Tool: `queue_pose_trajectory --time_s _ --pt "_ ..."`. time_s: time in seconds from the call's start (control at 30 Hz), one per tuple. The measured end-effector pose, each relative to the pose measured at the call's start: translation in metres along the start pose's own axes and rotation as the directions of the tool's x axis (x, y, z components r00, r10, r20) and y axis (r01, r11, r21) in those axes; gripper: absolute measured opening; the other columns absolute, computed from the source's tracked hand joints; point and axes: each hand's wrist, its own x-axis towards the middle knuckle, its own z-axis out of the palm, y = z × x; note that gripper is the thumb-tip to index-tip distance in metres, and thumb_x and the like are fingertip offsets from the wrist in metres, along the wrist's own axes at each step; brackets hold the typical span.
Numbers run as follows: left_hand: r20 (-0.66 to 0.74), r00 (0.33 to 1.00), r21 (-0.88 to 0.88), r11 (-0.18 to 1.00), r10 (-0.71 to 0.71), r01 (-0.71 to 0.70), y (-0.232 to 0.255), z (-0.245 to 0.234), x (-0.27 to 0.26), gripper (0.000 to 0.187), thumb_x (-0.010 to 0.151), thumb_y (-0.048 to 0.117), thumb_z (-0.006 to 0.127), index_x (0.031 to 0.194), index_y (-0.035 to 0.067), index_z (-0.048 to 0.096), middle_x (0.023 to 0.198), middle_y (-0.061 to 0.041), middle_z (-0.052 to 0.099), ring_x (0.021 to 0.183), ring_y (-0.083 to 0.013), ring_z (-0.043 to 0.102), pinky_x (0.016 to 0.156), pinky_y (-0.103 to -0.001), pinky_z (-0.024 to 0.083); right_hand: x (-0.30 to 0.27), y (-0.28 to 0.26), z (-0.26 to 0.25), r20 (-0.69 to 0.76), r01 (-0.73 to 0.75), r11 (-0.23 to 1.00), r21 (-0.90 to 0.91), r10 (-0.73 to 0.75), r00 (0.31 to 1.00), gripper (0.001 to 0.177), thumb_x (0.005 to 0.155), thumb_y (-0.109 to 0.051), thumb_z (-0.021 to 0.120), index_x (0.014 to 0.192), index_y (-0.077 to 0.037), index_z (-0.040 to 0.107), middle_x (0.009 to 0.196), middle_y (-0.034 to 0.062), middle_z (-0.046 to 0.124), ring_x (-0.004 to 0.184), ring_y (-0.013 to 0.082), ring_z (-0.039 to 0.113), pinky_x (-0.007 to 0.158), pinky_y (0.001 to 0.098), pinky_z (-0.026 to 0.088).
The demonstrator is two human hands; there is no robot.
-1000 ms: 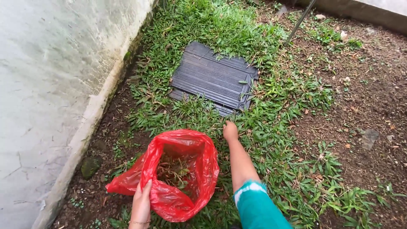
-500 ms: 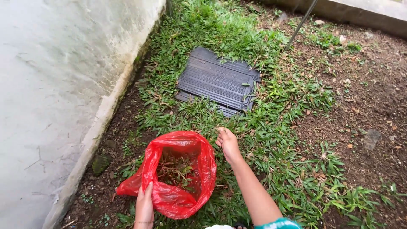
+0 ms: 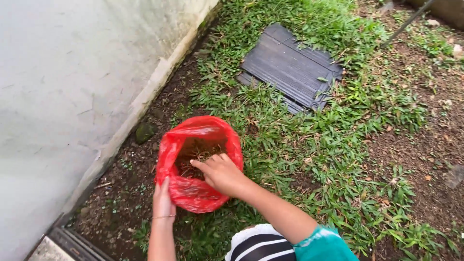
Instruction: Picking up weeds and garden debris from the ground and placing them into a red plastic bag
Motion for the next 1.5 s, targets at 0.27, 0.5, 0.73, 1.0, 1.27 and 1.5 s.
queue_pose_trajectory --time_s 0.27,0.5,0.73,1.0,1.27,1.5 --pt "-0.175 0.984 -0.047 0.999 -0.021 0.013 0.042 -0.071 0.009 0.047 0.100 0.027 0.057 0.144 0.011 0.056 0.124 -0.008 0.066 0.109 -0.0205 0.064 0.095 -0.035 0.052 -0.010 0.191 0.006 -0.138 -0.577 0.600 0.553 0.750 0.648 0.038 0.100 -0.015 0.047 0.136 -0.008 0.060 0.133 0.0113 0.065 0.120 0.0265 0.062 0.101 0.0434 0.052" --pt "-0.214 0.974 -0.093 0.994 -0.073 0.054 0.046 -0.068 0.001 0.047 0.099 0.028 0.059 0.142 0.010 0.056 0.121 -0.009 0.065 0.110 -0.0220 0.063 0.097 -0.038 0.051 0.003 0.220 0.122 0.254 -0.744 0.666 -0.044 0.728 0.637 0.084 0.079 -0.066 0.074 0.131 -0.004 0.050 0.125 0.0167 0.057 0.110 0.0267 0.061 0.088 0.0409 0.061" --pt "-0.239 0.966 -0.069 0.994 -0.095 0.081 0.056 -0.057 -0.008 0.048 0.099 0.028 0.058 0.143 0.009 0.055 0.123 -0.011 0.065 0.112 -0.0238 0.062 0.098 -0.040 0.051 0.041 0.200 0.187 0.327 -0.566 0.683 -0.463 0.724 0.607 0.068 0.103 -0.067 0.040 0.131 -0.006 0.052 0.124 0.0166 0.064 0.111 0.0283 0.064 0.087 0.0385 0.060" --pt "-0.242 0.964 -0.065 0.993 -0.113 0.100 0.048 -0.065 -0.004 0.049 0.099 0.026 0.058 0.145 0.010 0.054 0.124 -0.010 0.065 0.110 -0.0227 0.062 0.097 -0.039 0.051 -0.016 0.240 0.225 0.291 -0.571 0.798 0.193 0.509 0.810 0.030 0.109 -0.023 0.043 0.085 -0.011 0.056 0.078 0.0052 0.063 0.067 0.0201 0.060 0.064 0.0374 0.056" --pt "-0.146 0.984 0.023 0.994 -0.101 0.106 0.033 -0.055 -0.005 0.052 0.099 0.030 0.057 0.148 0.013 0.052 0.112 -0.005 0.064 0.103 -0.0191 0.062 0.095 -0.035 0.049 -0.081 0.155 0.041 0.150 -0.554 0.353 0.754 0.729 0.668 0.042 0.112 -0.034 0.040 0.074 -0.017 0.044 0.062 -0.0054 0.041 0.052 0.0115 0.037 0.054 0.0264 0.039" --pt "-0.074 0.988 0.105 0.984 -0.135 0.143 0.037 -0.001 -0.028 0.058 0.099 0.028 0.053 0.154 0.012 0.045 0.132 -0.010 0.063 0.114 -0.0231 0.061 0.097 -0.037 0.048 0.050 -0.008 -0.035 0.329 -0.259 0.966 -0.026 0.253 0.910 0.061 0.096 -0.071 0.037 0.094 -0.017 0.066 0.086 -0.0026 0.060 0.085 0.0160 0.054 0.091 0.0358 0.042"
